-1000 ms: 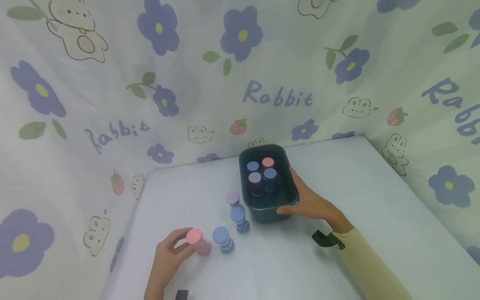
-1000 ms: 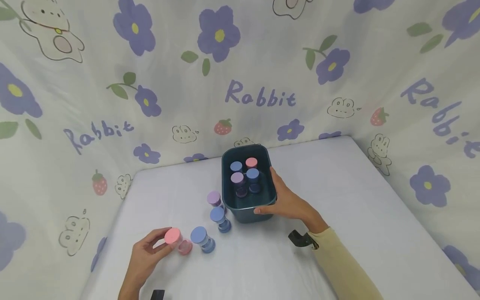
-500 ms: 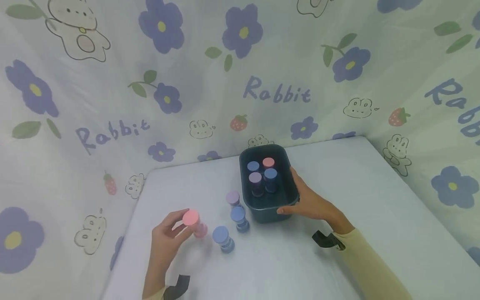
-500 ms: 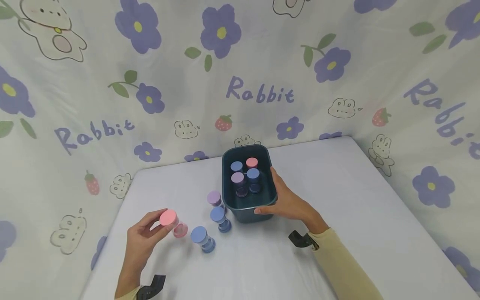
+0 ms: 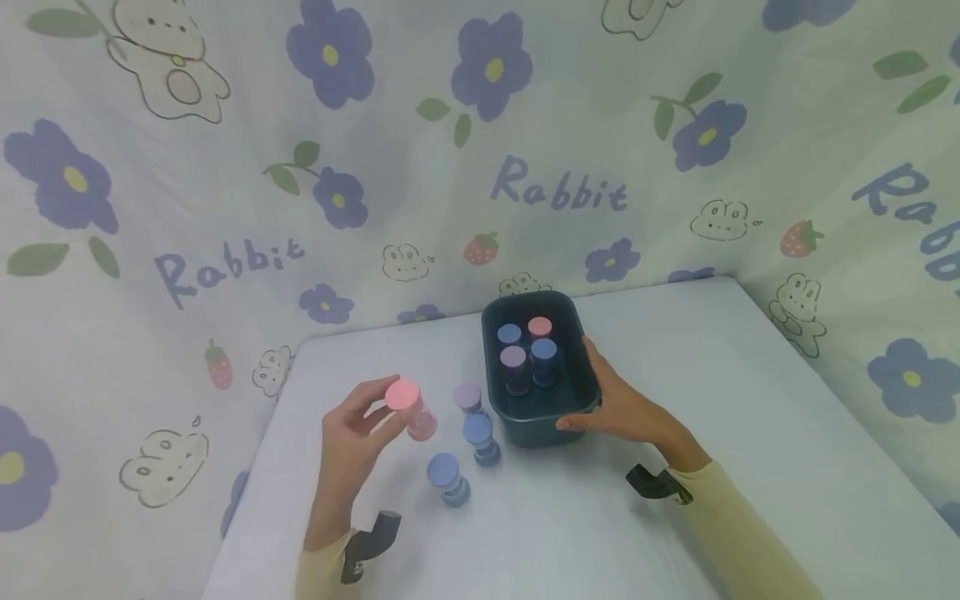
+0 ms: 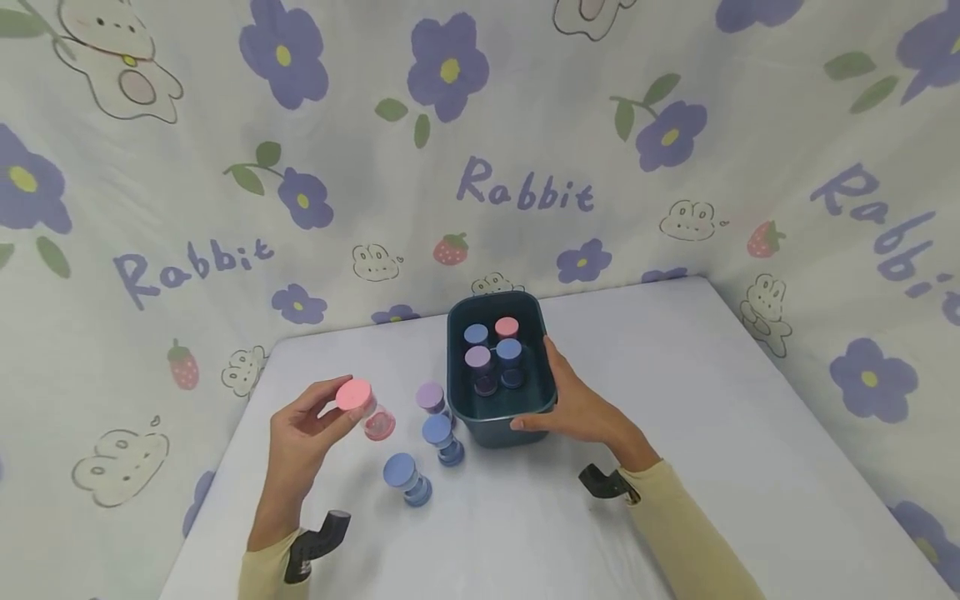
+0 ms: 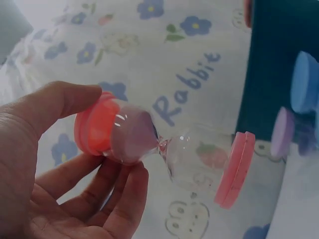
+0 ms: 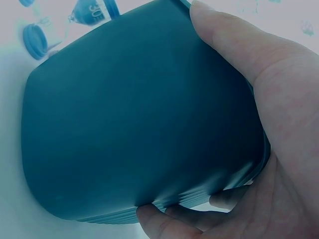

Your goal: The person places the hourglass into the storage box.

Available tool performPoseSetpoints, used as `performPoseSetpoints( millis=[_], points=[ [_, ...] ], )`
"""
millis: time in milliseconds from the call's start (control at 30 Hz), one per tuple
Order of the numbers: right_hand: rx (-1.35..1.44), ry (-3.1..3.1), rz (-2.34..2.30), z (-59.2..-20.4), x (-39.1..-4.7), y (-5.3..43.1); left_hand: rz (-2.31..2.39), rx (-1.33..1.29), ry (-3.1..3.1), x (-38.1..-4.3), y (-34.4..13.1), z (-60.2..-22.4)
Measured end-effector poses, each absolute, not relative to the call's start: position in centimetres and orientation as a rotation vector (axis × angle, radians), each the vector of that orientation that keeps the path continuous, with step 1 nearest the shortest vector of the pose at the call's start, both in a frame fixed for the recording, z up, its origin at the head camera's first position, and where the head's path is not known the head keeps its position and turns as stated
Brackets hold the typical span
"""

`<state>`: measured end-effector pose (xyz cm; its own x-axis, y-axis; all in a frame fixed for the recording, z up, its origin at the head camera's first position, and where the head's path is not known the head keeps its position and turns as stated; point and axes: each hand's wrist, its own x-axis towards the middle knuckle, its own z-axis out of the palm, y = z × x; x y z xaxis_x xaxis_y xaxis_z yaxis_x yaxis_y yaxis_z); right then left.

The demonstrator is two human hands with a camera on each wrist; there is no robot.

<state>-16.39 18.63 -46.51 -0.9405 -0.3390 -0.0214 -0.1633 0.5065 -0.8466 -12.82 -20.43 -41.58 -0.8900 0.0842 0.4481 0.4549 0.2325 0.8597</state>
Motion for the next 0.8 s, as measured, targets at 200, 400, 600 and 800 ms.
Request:
performPoseSetpoints(
  millis=[200,400,600,800],
  points=[
    [-0.444,2.566,-1.415,-46.5,-16.4,18.6,-1.797,-0.579,-2.083,-14.1,-18.4,-40.2],
    [-0.444,2.569,-1.414,-46.4,-16.4,18.5,-1.849,-0.598,-2.061,-14.9,-16.2,-39.2],
    [-0.424,2.576,-1.403,-46.6,-16.2,18.5,-1.897,-0.644,-2.054,-15.7,-14.3,-38.6],
    [-0.416,2.585,-1.388,-46.7,-16.1,18.5,-1.931,-0.648,-2.078,-16.5,-12.6,-38.3]
  ],
)
